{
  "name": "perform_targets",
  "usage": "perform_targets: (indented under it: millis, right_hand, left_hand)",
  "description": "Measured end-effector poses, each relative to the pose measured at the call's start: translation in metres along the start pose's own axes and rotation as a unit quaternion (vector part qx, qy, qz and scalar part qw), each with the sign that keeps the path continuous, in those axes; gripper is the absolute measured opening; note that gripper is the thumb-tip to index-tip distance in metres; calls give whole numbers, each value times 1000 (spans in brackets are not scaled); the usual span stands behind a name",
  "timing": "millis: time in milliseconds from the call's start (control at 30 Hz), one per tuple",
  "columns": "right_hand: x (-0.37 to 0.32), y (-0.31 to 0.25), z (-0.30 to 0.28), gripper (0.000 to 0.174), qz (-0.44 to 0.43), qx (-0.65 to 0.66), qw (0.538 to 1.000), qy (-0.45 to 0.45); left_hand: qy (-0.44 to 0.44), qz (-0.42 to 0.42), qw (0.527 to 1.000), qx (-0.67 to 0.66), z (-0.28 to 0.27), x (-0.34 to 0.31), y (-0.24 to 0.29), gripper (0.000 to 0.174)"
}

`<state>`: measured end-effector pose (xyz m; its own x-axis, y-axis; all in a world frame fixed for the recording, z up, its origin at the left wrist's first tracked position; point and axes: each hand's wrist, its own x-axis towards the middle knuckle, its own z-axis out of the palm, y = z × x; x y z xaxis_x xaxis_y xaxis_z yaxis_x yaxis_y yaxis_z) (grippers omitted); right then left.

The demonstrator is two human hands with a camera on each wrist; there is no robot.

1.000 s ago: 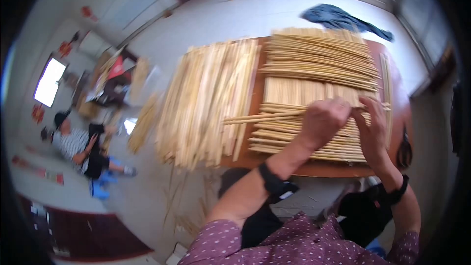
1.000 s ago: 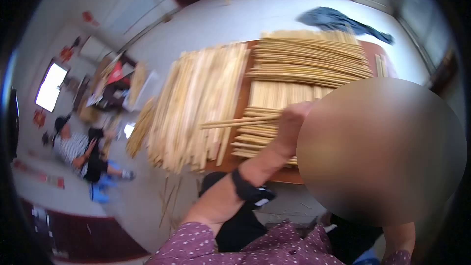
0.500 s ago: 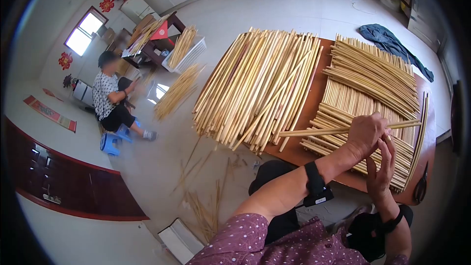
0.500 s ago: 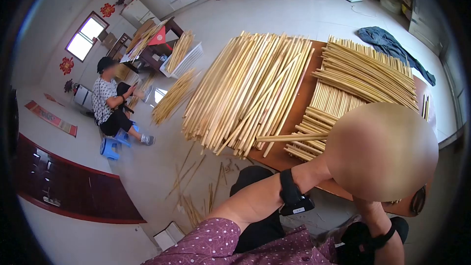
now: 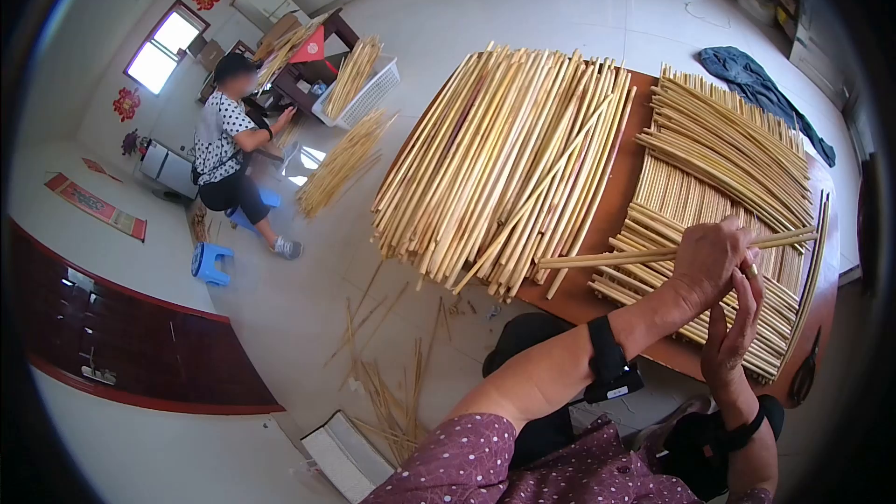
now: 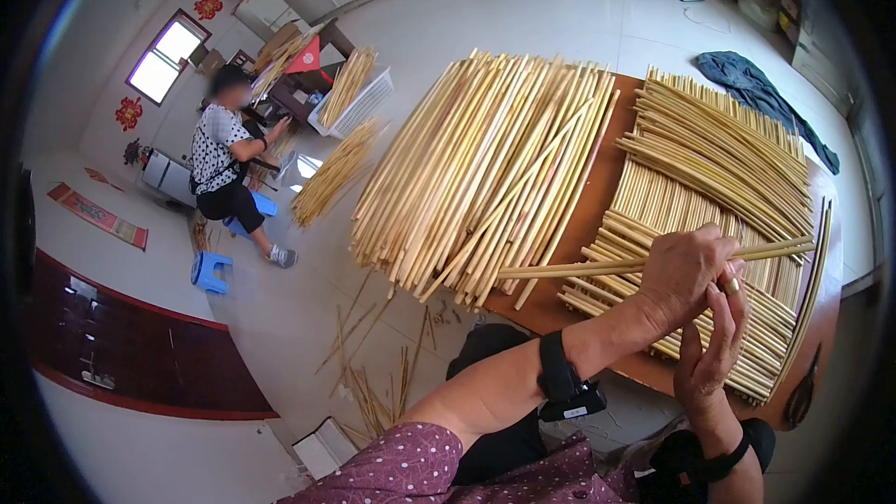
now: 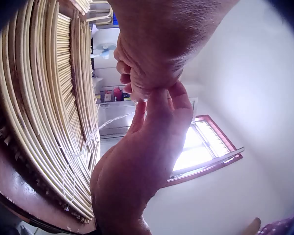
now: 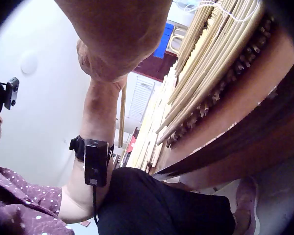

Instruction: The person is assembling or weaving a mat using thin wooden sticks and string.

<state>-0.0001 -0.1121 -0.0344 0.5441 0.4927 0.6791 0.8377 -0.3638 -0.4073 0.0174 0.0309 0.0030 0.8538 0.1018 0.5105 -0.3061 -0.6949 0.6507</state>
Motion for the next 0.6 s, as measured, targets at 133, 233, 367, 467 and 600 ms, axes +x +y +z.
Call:
perform_targets:
  millis: [133, 233, 367, 467, 600]
  right_hand:
    - [3, -2, 5, 46, -2, 8, 1000, 2]
    - [3, -1, 7, 45, -5, 2, 1000, 1]
    - [2, -1, 7, 45, -5, 5, 1000, 2]
    - [2, -2, 6, 46, 3, 12, 1000, 3]
    - [1, 0, 3, 46, 9, 10, 1000, 5]
  left_hand:
    - [-5, -2, 1000, -4, -3, 1, -3, 19]
    - [-7, -4, 1000, -3, -2, 1, -5, 19]
    - [-9, -9, 1000, -6, -4, 1, -5, 20]
    - [-10, -1, 1000, -9, -1, 1, -6, 20]
    - [-9, 0, 1000, -19, 1, 2, -4, 20]
